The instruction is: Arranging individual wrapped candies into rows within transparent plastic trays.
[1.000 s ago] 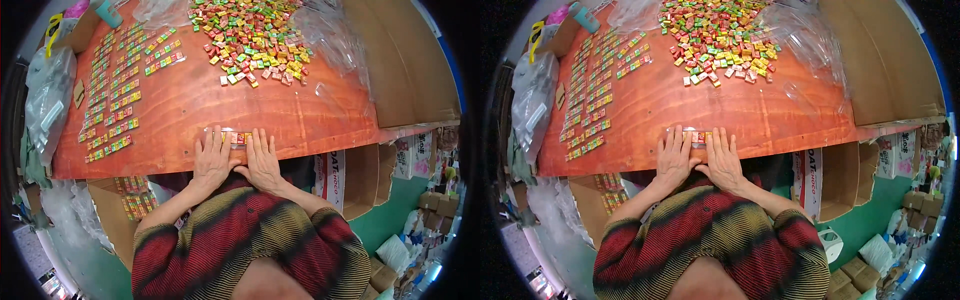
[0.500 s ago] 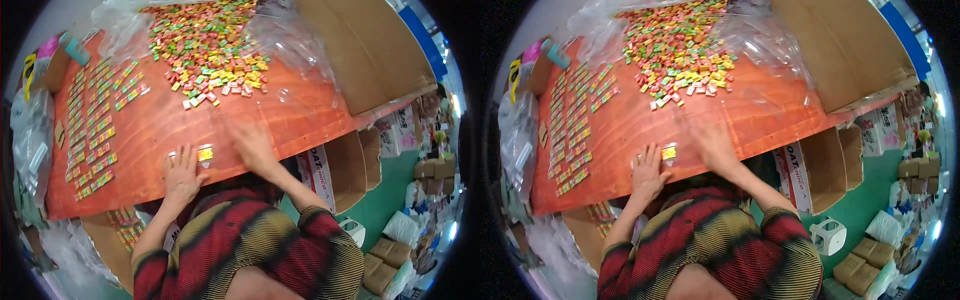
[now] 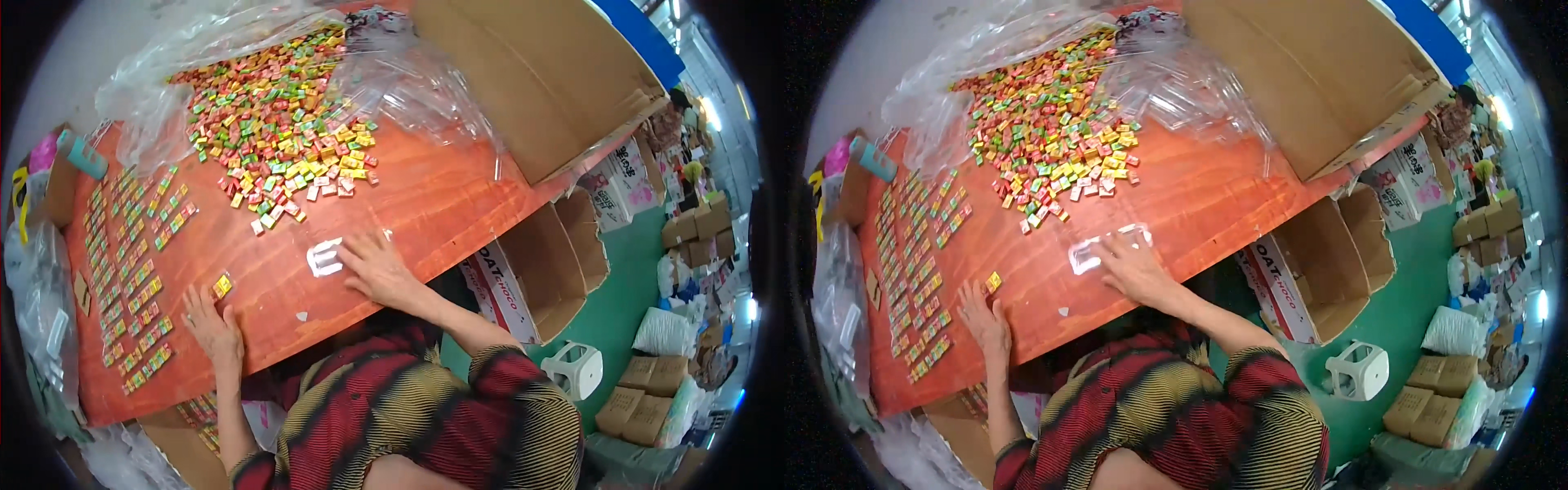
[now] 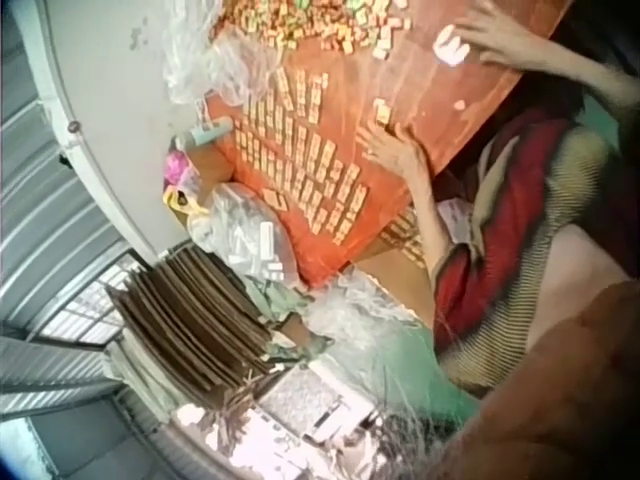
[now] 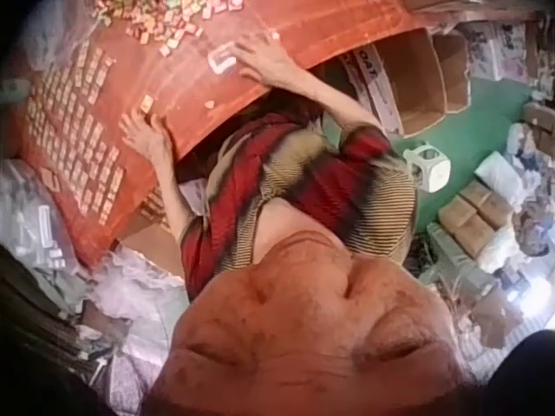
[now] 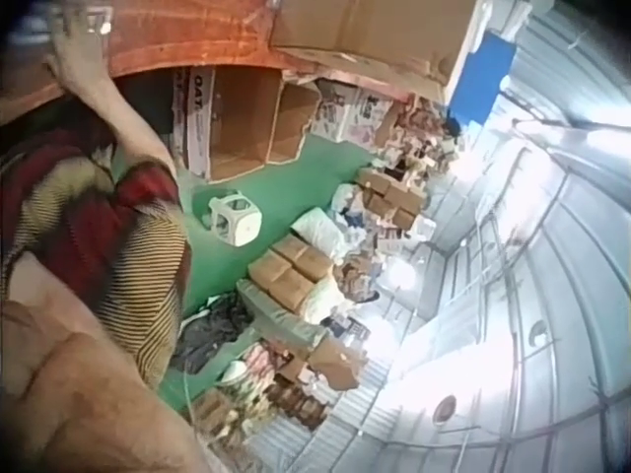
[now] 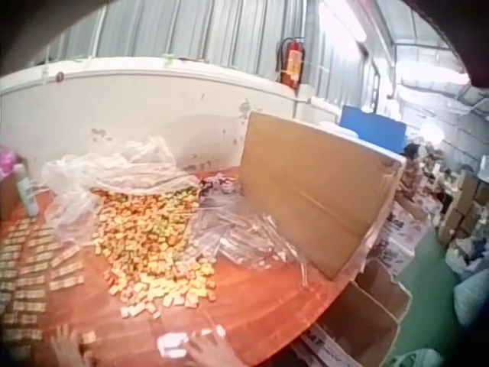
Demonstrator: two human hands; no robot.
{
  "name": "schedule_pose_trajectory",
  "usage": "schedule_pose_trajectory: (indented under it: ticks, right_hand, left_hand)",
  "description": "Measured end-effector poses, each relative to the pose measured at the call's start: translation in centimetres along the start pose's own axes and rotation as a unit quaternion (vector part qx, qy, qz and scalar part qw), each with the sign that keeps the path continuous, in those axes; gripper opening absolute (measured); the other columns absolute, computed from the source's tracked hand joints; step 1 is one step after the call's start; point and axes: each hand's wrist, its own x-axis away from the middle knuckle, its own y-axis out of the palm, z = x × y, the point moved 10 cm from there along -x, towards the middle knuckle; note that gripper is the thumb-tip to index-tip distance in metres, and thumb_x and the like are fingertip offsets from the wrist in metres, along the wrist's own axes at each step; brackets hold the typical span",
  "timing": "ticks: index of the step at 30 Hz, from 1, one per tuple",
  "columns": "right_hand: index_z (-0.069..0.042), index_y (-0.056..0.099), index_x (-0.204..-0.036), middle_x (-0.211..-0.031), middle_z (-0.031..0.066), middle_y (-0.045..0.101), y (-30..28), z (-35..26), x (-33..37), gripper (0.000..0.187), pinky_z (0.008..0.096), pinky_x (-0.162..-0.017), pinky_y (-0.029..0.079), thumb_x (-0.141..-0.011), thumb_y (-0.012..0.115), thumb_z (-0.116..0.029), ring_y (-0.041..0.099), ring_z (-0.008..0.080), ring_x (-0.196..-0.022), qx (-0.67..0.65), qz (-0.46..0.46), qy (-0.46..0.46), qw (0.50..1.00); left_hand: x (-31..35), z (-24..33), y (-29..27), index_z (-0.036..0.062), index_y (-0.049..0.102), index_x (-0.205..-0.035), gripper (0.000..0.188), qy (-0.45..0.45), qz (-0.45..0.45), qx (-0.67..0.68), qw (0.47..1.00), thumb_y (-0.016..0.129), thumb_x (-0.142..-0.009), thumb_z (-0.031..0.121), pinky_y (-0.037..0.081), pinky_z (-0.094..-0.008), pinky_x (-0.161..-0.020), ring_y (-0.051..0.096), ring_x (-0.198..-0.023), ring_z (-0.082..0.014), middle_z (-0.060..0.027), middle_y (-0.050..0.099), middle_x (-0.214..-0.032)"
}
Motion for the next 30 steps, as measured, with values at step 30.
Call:
schedule_pose_trajectory:
  ticks: [30]
  right_hand:
    - [-0.007, 0.052, -0.107, -0.092, 0.0135, 0.053, -4.9, 15.3, -0.2, 0.033, 0.0383, -0.071, 0.042, -0.075, 0.06, -0.014, 0.051, 0.0304, -0.087, 0.175, 0.066, 0.142, 0.972]
  left_hand:
    - [1.0, 15.6, 1.6, 0.0008, 0.053, -0.105, 0.025, 0.232, -0.017, 0.144, 0.962, 0.052, -0.081, 0.009, 0.03, -0.0487, -0.096, 0.04, -0.116, -0.0368, -0.0206, 0.043, -0.124]
